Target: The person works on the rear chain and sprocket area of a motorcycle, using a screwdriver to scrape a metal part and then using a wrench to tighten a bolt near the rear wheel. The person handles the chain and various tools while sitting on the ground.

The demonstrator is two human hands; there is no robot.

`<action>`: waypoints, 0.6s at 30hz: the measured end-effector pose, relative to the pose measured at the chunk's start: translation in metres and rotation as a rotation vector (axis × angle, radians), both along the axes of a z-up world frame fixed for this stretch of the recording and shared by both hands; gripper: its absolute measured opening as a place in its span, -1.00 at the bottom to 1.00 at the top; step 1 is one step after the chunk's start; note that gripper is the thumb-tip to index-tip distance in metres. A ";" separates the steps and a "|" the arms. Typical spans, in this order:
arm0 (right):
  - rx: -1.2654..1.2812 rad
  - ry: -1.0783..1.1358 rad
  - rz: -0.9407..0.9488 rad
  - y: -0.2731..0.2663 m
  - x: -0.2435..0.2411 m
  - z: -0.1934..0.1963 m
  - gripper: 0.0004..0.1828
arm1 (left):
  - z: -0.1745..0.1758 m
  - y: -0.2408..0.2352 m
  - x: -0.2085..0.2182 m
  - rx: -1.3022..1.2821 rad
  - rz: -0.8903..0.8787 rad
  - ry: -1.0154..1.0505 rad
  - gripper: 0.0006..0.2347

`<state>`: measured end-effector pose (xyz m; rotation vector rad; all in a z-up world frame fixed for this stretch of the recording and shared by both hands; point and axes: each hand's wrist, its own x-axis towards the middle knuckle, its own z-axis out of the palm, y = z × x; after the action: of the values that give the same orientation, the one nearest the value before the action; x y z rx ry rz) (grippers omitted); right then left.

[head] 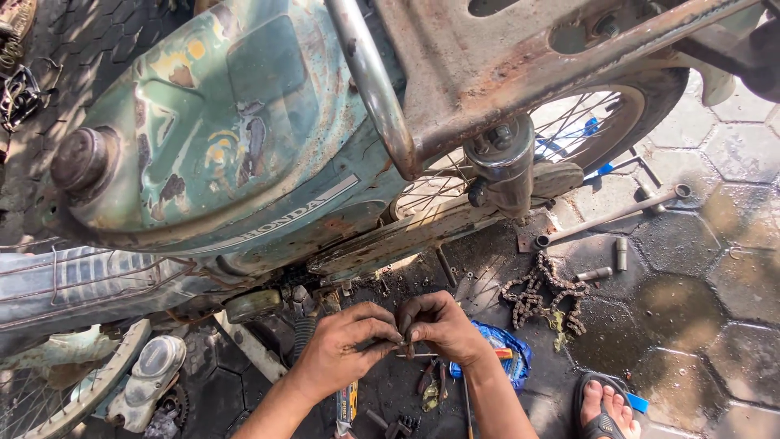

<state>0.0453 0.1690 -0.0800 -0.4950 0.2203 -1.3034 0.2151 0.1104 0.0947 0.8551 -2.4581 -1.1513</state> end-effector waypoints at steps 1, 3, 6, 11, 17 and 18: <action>-0.004 0.000 -0.001 0.000 0.001 0.002 -0.70 | 0.000 0.000 0.000 -0.004 -0.001 0.000 -0.82; -0.016 0.010 -0.094 0.000 0.002 0.005 -0.72 | -0.001 0.000 0.001 -0.011 0.037 0.048 -0.84; 0.042 0.012 -0.105 -0.003 0.006 0.019 -0.76 | -0.008 -0.003 0.004 -0.063 0.091 0.090 -0.83; 0.067 0.029 -0.219 -0.005 0.022 0.008 -0.78 | -0.016 -0.007 0.009 -0.023 0.184 0.076 -0.85; 0.222 0.160 -0.400 -0.011 0.058 -0.015 -0.71 | -0.025 -0.012 0.017 -0.122 0.308 0.019 -0.85; 0.310 0.158 -0.444 -0.013 0.068 -0.019 -0.70 | -0.026 -0.013 0.019 -0.145 0.328 0.005 -0.85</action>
<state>0.1137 0.1564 -0.0989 -0.2903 0.6832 -1.6249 0.2337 0.0974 0.0688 1.1535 -2.2527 -0.8473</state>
